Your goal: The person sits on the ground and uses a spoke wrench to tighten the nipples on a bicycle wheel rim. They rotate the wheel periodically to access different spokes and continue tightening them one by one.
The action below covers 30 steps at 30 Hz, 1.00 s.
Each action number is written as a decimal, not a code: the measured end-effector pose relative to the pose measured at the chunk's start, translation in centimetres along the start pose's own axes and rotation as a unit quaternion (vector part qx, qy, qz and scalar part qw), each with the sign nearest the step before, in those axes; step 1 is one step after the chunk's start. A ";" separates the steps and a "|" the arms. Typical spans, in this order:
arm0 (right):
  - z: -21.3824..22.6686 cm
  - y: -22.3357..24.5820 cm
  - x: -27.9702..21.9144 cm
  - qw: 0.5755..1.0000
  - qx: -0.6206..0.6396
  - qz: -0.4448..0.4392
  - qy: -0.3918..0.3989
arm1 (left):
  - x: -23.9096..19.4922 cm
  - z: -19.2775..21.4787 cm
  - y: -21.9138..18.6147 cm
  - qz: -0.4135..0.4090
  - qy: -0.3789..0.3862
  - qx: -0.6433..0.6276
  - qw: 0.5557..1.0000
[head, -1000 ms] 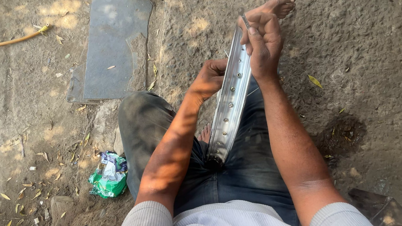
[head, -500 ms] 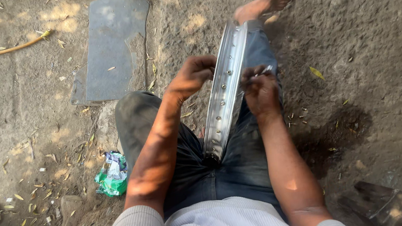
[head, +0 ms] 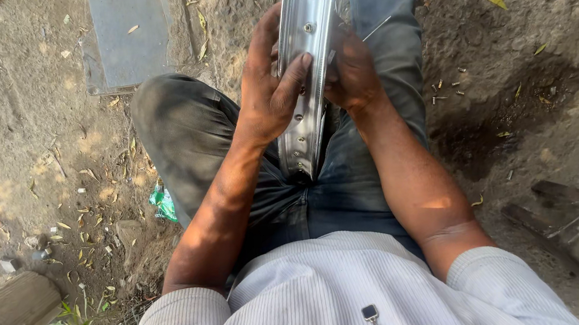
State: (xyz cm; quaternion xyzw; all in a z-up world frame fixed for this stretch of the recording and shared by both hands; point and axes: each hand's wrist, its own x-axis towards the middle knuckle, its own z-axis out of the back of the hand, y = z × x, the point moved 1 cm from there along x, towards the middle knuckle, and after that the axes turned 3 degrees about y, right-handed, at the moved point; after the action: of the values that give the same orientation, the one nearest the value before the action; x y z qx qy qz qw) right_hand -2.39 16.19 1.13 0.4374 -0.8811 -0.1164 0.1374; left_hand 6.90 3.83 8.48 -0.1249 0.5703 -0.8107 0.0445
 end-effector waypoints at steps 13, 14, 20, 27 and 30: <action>0.8 0.3 0.3 0.998 -0.054 -0.017 0.004 | -0.3 -0.1 0.6 0.008 0.007 -0.055 0.998; 0.7 0.3 0.2 0.998 -0.067 -0.009 0.004 | -0.2 -0.1 0.4 0.001 0.008 -0.058 0.998; 2.0 0.1 -0.3 0.954 -0.293 0.057 0.037 | -0.1 0.5 -2.0 -0.079 -0.025 0.176 0.981; 3.6 -1.6 -0.1 0.997 -0.059 0.004 -0.042 | 2.4 1.1 -6.0 -0.073 -0.028 0.323 0.943; 4.6 -2.0 -0.2 0.997 -0.052 -0.002 -0.060 | 2.6 1.0 -5.4 -0.076 -0.034 0.323 0.943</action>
State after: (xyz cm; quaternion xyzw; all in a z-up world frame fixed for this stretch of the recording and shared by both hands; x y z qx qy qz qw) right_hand -2.33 15.56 -3.87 0.4238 -0.8794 -0.1886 0.1071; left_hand 5.02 4.25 14.28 -0.1747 0.2648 -0.9475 0.0399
